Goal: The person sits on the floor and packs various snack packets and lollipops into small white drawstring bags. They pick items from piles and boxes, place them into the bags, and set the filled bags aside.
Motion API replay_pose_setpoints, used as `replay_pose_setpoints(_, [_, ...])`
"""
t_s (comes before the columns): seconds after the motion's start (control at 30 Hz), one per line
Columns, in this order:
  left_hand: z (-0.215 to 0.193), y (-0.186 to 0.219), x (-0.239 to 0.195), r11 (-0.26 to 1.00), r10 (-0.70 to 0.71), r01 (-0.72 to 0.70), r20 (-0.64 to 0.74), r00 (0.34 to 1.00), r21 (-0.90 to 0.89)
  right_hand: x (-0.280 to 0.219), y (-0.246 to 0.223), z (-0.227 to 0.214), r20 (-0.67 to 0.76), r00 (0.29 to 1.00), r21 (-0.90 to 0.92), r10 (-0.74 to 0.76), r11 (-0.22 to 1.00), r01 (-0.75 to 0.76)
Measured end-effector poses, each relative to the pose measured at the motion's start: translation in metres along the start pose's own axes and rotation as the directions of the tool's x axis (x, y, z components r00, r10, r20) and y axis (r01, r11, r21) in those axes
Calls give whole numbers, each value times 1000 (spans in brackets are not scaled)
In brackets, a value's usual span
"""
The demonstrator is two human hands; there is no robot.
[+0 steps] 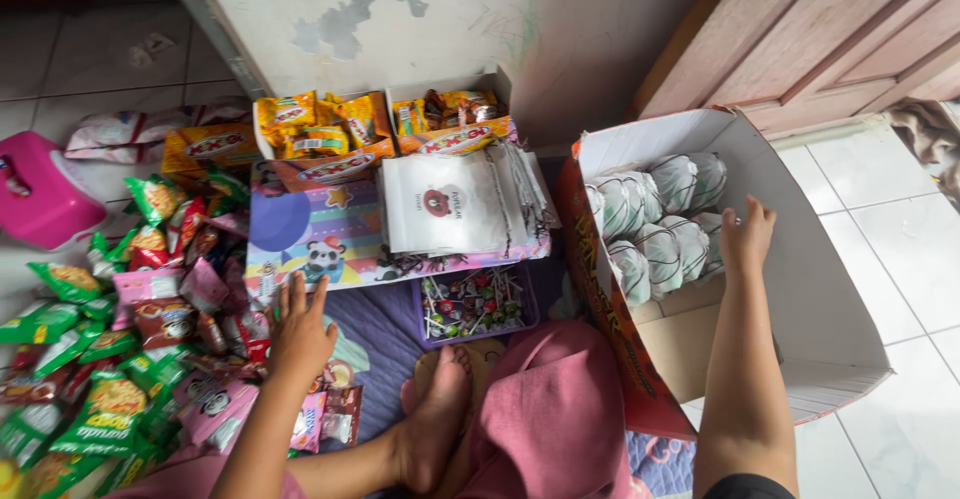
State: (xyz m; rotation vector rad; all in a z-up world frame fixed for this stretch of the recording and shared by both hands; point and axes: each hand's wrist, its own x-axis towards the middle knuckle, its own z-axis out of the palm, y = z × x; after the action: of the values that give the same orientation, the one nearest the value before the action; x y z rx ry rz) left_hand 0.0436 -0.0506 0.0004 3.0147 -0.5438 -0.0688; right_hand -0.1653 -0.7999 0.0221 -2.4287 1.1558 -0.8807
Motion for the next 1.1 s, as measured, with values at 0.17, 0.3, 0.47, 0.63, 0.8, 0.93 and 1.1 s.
replay_pose_setpoints(0.17, [-13, 9, -6, 999, -14, 14, 7, 1000, -34, -45, -185, -20, -42, 899, 240, -436, 869, 433])
replay_pose_setpoints(0.3, [-18, 9, -8, 998, 9, -8, 9, 1000, -65, -165, -363, 1, 216, 807, 238, -550, 831, 503])
replay_pose_setpoints(0.47, [-20, 11, -9, 998, -15, 16, 19, 1000, -57, -172, -314, 56, 617, 285, 79, -734, 418, 905])
replay_pose_setpoints(0.63, [-15, 11, -7, 996, -9, 12, 42, 999, -83, -158, -280, 83, 440, 308, -69, -843, 310, 948])
replay_pose_setpoints(0.8, [-13, 12, -8, 998, -14, 17, 51, 999, -68, -162, -287, 69, 492, 284, -5, -823, 324, 946])
replay_pose_setpoints(0.93, [-9, 9, -7, 998, -13, 14, 24, 1000, -56, -163, -295, 67, 427, 284, -38, -858, 297, 954])
replay_pose_setpoints(1.1, [-10, 10, -11, 997, 16, -15, 2, 1000, -79, -198, -356, 17, 356, 497, 280, -791, 598, 751])
